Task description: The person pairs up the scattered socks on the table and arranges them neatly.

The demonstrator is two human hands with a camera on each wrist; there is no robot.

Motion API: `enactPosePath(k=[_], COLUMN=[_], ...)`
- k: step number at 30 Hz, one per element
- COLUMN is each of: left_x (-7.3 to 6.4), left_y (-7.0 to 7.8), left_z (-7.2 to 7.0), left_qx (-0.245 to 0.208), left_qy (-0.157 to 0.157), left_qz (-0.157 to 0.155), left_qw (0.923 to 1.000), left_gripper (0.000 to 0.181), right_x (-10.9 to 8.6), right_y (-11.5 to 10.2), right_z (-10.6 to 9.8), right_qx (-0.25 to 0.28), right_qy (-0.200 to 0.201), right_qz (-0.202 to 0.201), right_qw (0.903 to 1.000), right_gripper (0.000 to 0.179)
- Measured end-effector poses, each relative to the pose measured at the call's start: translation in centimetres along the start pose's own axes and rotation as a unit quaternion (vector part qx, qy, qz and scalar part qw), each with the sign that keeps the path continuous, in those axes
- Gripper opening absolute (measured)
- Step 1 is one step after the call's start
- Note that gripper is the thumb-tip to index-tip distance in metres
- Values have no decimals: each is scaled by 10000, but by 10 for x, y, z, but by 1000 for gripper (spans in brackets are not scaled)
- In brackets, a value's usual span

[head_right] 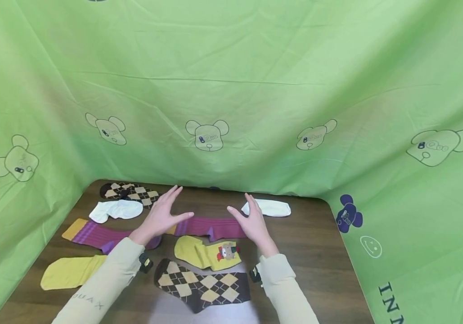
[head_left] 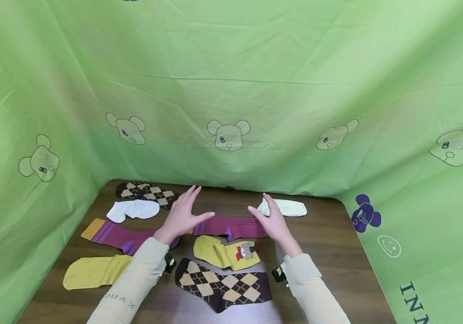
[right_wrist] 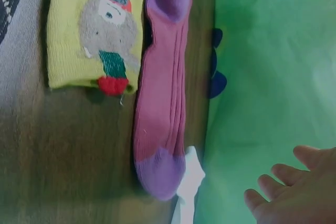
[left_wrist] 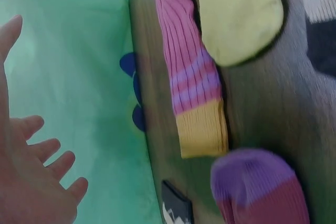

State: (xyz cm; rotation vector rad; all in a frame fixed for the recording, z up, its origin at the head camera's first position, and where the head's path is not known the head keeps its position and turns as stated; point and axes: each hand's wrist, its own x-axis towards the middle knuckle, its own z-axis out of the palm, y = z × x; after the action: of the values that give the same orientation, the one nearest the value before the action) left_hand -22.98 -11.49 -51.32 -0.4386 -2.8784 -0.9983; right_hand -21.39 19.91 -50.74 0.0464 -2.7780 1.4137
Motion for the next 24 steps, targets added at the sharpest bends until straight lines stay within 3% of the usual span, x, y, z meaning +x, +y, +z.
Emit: enactPosePath(k=[9,16,24], left_x=[-8,-16,-27], left_y=[-20,-45,-74], left_z=[-25,-44,-60], left_qx=[43,138,152], left_qy=[75,265,441], left_qz=[-240,-380,-765], left_qw=[9997,9988,9960], left_gripper=[105,105,103], right_x=[-2,-5,-9], right_y=[-2,-5,-11], right_z=[11,20,34], right_qx=[79,283,261], right_qy=[-81,-102,-290], right_qz=[-88,-107,-88], right_qw=[9999,9995,9992], right_gripper=[90,87,86])
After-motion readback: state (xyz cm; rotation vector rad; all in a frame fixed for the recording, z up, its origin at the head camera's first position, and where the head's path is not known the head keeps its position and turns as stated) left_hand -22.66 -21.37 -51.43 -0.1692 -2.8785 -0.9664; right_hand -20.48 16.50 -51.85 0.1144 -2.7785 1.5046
